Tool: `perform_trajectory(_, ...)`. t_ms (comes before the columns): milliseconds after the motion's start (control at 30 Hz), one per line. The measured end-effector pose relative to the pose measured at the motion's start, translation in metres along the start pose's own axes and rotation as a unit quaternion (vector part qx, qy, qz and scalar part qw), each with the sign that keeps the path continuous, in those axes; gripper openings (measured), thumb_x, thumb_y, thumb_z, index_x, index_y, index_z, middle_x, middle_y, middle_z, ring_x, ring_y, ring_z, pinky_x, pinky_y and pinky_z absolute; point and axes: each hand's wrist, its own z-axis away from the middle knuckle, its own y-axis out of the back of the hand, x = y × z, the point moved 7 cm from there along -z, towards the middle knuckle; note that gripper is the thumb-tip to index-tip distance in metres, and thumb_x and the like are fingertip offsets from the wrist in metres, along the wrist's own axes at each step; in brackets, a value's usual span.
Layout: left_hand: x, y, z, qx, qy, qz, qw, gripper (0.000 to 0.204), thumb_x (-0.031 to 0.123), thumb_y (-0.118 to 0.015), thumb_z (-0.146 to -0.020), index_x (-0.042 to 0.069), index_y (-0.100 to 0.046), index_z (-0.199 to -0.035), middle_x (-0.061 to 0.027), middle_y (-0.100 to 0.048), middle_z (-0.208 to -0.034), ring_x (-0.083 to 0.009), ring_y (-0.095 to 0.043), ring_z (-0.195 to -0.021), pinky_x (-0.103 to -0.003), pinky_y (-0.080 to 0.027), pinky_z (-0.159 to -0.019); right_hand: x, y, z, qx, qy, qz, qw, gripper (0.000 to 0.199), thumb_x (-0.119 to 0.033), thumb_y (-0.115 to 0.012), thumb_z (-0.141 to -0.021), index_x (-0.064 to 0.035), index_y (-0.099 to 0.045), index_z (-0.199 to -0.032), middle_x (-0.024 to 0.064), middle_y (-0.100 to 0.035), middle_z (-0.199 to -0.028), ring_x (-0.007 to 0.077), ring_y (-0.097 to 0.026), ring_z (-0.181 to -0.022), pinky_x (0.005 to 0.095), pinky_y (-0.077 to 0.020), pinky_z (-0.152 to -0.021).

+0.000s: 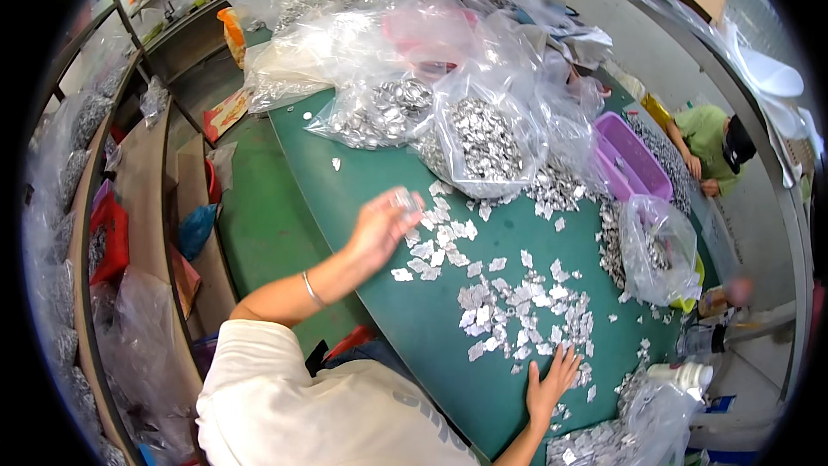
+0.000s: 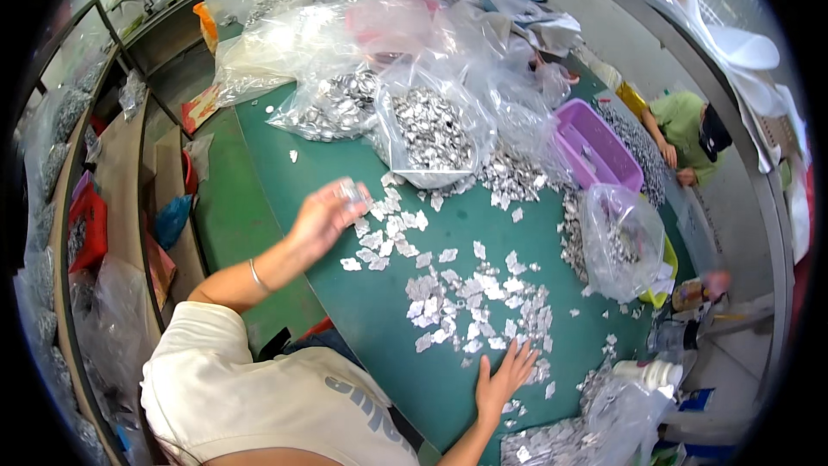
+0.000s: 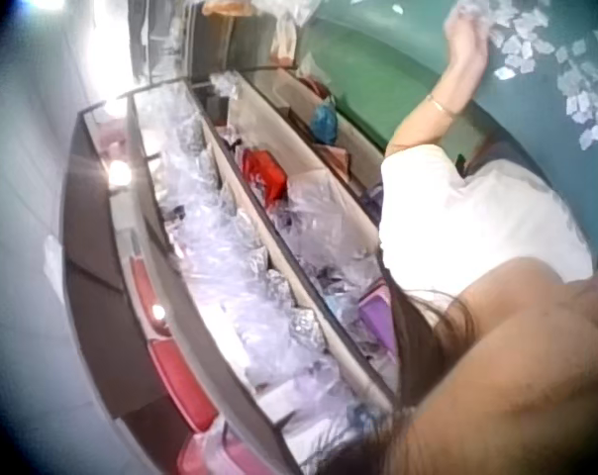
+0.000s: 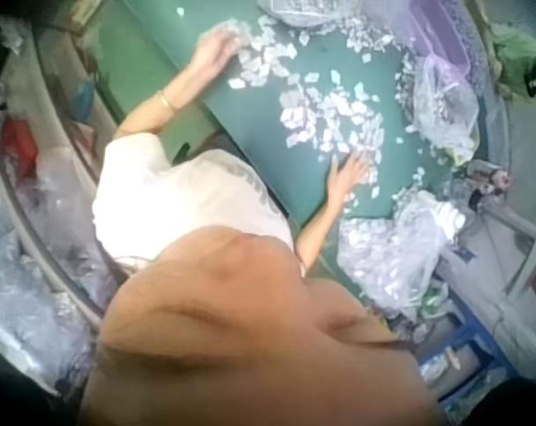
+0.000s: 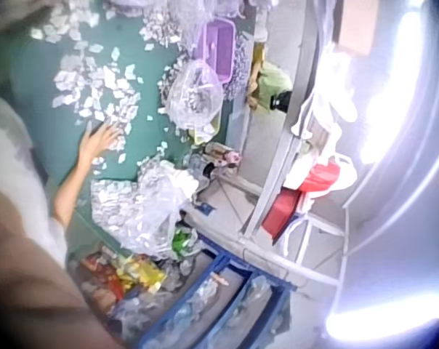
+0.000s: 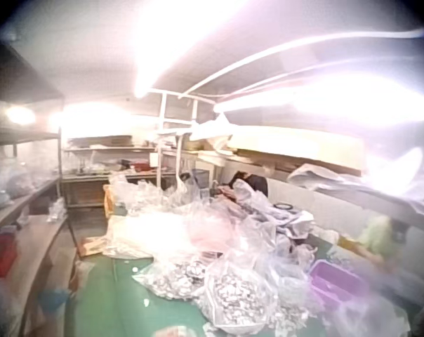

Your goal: The person gathers small metal pieces from a green table by hand, places them into plastic bags, and moves the bags onto a storage shelf.

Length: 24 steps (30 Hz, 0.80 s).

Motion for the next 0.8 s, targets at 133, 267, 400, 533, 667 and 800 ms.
perform_trajectory(133, 0.098, -0.024, -0.082, -0.024, -0.224, -0.224, 0.948, 0.048, 0.002, -0.047, -0.092, -0.003, -0.036, -0.138, -0.0096, -0.060, -0.118, -0.0174, -0.063, -0.095, -0.027, -0.051, -0.083, 0.000, 0.002, 0.001, 0.000, -0.021, 0.000, 1.000, 0.069, -0.033, -0.064, -0.081, -0.0037, -0.038, -0.138, 0.0194, -0.025, -0.149, 0.0433, -0.015, -0.138, 0.0554, -0.0123, -0.110)
perform_trajectory(267, 0.160, -0.029, -0.182, -0.005, -0.466, -0.584, 0.665, 0.034, 0.001, -0.052, -0.084, -0.003, -0.057, -0.117, -0.0173, -0.062, -0.116, -0.0294, -0.060, -0.105, -0.037, -0.046, -0.092, -0.001, -0.004, 0.000, 0.053, 0.030, -0.022, 0.998, 0.064, -0.033, -0.064, -0.082, -0.0035, -0.043, -0.135, 0.0204, -0.031, -0.146, 0.0447, -0.021, -0.136, 0.0565, -0.0150, -0.109)
perform_trajectory(400, 0.148, -0.011, -0.212, 0.023, -0.545, -0.641, 0.541, 0.064, -0.007, -0.044, -0.074, -0.005, -0.034, -0.137, -0.0280, -0.041, -0.136, -0.0398, -0.038, -0.128, -0.041, -0.027, -0.110, -0.025, 0.002, 0.003, 0.029, 0.047, -0.008, 0.998, 0.055, -0.034, -0.061, -0.086, -0.0032, -0.049, -0.129, 0.0162, -0.036, -0.144, 0.0421, -0.023, -0.136, 0.0531, -0.0166, -0.110)
perform_trajectory(533, 0.122, -0.050, -0.120, 0.024, -0.545, -0.386, 0.744, 0.047, -0.001, -0.046, -0.088, -0.004, -0.037, -0.134, -0.0188, -0.044, -0.135, -0.0274, -0.044, -0.125, -0.036, -0.037, -0.102, -0.034, 0.020, 0.019, -0.010, 0.067, -0.164, 0.984, 0.037, -0.027, -0.062, -0.087, -0.0033, -0.061, -0.116, 0.0133, -0.044, -0.140, 0.0340, -0.032, -0.135, 0.0493, -0.0213, -0.110)
perform_trajectory(667, 0.048, -0.088, 0.014, -0.157, -0.699, -0.357, 0.599, 0.033, -0.010, -0.045, -0.084, -0.004, -0.048, -0.117, -0.0207, -0.051, -0.120, -0.0329, -0.051, -0.113, -0.044, -0.041, -0.097, 0.027, 0.046, 0.003, 0.146, -0.034, -0.258, 0.954, 0.033, -0.022, -0.059, -0.089, -0.0037, -0.060, -0.117, 0.0140, -0.046, -0.137, 0.0353, -0.034, -0.133, 0.0434, -0.0256, -0.110)
perform_trajectory(800, -0.064, -0.167, 0.063, -0.493, -0.370, -0.434, 0.657, 0.043, -0.005, -0.050, -0.082, 0.001, -0.047, -0.123, -0.0213, -0.048, -0.127, -0.0390, -0.045, -0.120, -0.047, -0.036, -0.102, 0.036, 0.046, -0.022, 0.167, -0.062, -0.065, 0.982, 0.044, -0.028, -0.058, -0.089, -0.0059, -0.052, -0.127, 0.0151, -0.044, -0.138, 0.0360, -0.032, -0.133, 0.0474, -0.0258, -0.108)
